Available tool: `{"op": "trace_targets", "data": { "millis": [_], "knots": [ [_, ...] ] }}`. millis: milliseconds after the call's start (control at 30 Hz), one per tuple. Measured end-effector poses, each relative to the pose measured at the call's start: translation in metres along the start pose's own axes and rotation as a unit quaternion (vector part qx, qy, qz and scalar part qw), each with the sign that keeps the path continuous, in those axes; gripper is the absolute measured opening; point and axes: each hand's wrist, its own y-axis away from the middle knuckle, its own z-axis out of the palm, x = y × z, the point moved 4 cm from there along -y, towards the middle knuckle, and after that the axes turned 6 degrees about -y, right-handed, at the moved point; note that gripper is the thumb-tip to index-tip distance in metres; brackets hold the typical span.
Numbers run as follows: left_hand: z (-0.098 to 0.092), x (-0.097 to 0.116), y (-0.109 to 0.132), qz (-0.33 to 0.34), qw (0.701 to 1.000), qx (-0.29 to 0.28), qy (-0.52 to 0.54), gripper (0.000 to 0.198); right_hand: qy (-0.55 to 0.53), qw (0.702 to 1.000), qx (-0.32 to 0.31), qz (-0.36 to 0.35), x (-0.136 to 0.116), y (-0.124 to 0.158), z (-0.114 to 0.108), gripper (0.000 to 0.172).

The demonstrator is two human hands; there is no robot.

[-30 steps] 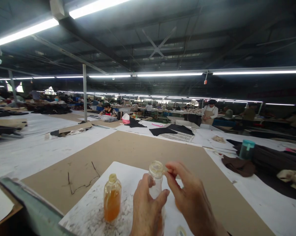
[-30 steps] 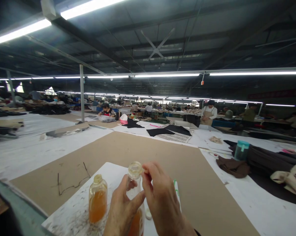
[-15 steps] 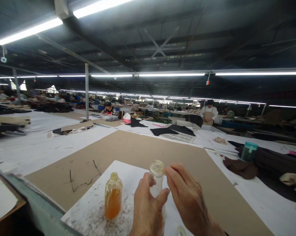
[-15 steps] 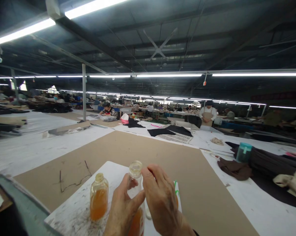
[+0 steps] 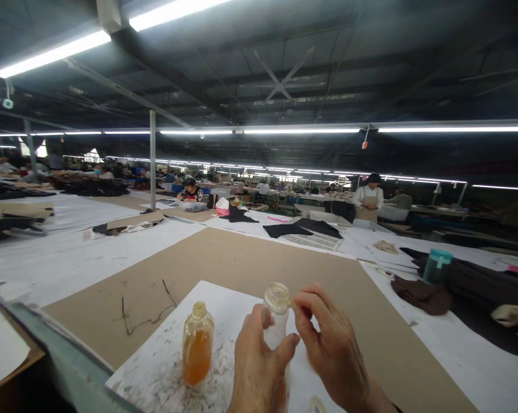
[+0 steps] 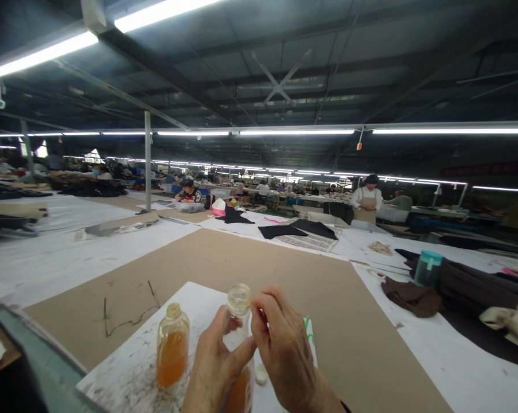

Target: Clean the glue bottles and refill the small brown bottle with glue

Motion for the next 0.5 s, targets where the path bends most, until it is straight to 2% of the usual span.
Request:
{"op": "trace_targets", "data": {
  "millis": [200, 333, 500],
  "knots": [
    [0.0, 0.002, 0.0, 0.002, 1.0, 0.005, 0.007, 0.025, -0.016, 0.999, 0.024, 0.036, 0.002, 0.001, 0.003, 0.013],
    [0.0, 0.003, 0.001, -0.001, 1.0, -0.003, 0.012, 0.026, -0.036, 0.995, 0.07, 0.057, -0.003, 0.002, 0.004, 0.012],
    [-0.003, 0.007, 0.003, -0.01, 1.0, -0.001, 0.022, 0.027, 0.048, 0.987, 0.147, 0.034, -0.015, 0.005, 0.009, 0.012]
  ]
}}
